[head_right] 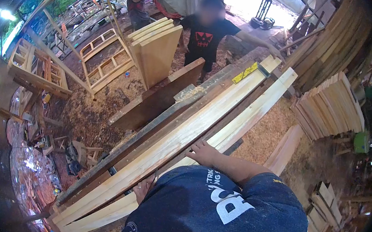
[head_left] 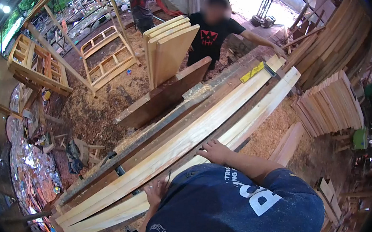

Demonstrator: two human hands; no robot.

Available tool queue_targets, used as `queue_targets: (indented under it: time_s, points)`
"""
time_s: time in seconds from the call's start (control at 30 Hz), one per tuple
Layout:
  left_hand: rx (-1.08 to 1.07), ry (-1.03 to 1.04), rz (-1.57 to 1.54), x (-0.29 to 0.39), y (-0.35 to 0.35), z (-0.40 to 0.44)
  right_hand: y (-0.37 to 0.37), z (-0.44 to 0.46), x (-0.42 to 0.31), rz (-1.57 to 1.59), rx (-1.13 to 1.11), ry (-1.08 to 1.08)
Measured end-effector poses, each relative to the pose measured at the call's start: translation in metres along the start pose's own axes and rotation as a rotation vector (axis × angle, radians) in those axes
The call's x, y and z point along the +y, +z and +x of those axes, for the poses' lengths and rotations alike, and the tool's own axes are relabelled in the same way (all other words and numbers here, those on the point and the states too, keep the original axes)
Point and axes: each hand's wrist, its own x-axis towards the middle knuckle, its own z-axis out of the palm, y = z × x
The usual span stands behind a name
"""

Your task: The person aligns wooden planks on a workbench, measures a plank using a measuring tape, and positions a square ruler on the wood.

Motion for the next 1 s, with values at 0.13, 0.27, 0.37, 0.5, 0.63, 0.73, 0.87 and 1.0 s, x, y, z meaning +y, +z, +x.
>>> queue_targets:
  time_s: [0.13, 0.27, 0.37, 0.5, 0.63, 0.73, 0.87, 1.0]
  points:
    - [0.026, 0.04, 0.068, -0.006, 0.013, -0.007, 0.0, -0.001, -0.001, 0.0, 0.013, 0.001]
    - [0.048, 0.049, 0.075, -0.008, 0.018, -0.009, 0.0, 0.0, -0.001, -0.008, 0.023, 0.005]
    - [0.038, 0.04, 0.039, -0.009, 0.018, -0.011, -0.003, 0.002, -0.001, 0.057, -0.09, 0.031]
    - [-0.015, 0.007, 0.026, -0.006, 0.017, -0.011, -0.004, -0.001, -0.002, -0.004, 0.02, 0.0]
    - [0.001, 0.014, 0.032, -0.01, 0.027, -0.016, 0.002, 0.0, -0.001, -0.006, 0.049, -0.001]
    - [-0.015, 0.023, 0.07, -0.011, 0.026, -0.014, 0.002, 0.0, -0.001, 0.004, 0.053, -0.001]
    - [0.007, 0.026, 0.133, -0.009, 0.027, -0.013, 0.002, 0.0, 0.0, 0.013, 0.039, -0.003]
    - [-0.005, 0.018, 0.098, -0.008, 0.022, -0.011, 0.0, -0.001, -0.001, -0.01, 0.045, -0.01]
